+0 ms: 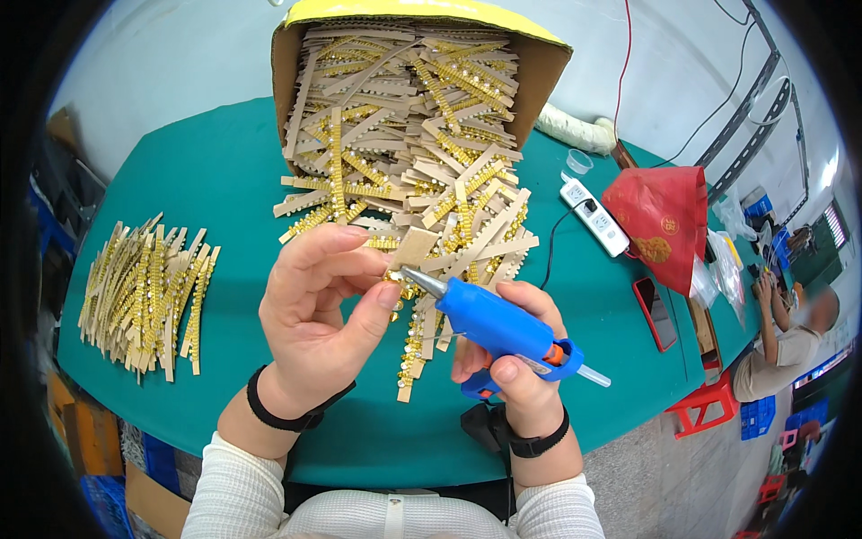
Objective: Applying hot glue to decorative strips and attaching them to wooden sticks as part of manual assembly.
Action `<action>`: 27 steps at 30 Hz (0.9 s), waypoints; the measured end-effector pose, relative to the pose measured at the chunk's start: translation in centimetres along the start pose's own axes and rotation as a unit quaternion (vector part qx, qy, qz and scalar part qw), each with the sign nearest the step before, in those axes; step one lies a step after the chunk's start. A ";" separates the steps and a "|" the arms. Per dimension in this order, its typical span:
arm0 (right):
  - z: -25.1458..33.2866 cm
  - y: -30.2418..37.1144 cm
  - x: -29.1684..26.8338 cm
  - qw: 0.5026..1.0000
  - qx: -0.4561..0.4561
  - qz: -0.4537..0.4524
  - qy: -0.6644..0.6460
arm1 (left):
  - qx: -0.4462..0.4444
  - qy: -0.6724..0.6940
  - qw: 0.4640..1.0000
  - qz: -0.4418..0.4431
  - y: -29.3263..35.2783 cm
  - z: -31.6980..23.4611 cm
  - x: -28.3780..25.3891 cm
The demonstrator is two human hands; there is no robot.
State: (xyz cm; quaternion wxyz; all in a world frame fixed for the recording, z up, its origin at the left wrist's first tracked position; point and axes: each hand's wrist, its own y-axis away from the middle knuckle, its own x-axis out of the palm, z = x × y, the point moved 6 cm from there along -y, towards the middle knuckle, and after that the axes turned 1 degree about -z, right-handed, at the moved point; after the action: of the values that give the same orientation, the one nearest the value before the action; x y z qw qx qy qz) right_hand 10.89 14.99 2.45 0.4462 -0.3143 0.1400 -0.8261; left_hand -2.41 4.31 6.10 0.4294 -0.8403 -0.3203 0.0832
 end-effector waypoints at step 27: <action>1.5 -0.1 0.2 0.960 -0.009 -0.083 0.267 | 0.003 -0.008 1.000 0.000 0.6 0.0 0.8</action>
State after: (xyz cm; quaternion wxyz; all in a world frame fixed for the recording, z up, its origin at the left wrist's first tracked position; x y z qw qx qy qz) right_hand 11.71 14.98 3.72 0.3200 -0.0968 0.2348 -0.9127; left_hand -1.49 4.58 5.77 0.4297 -0.8382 -0.3233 0.0908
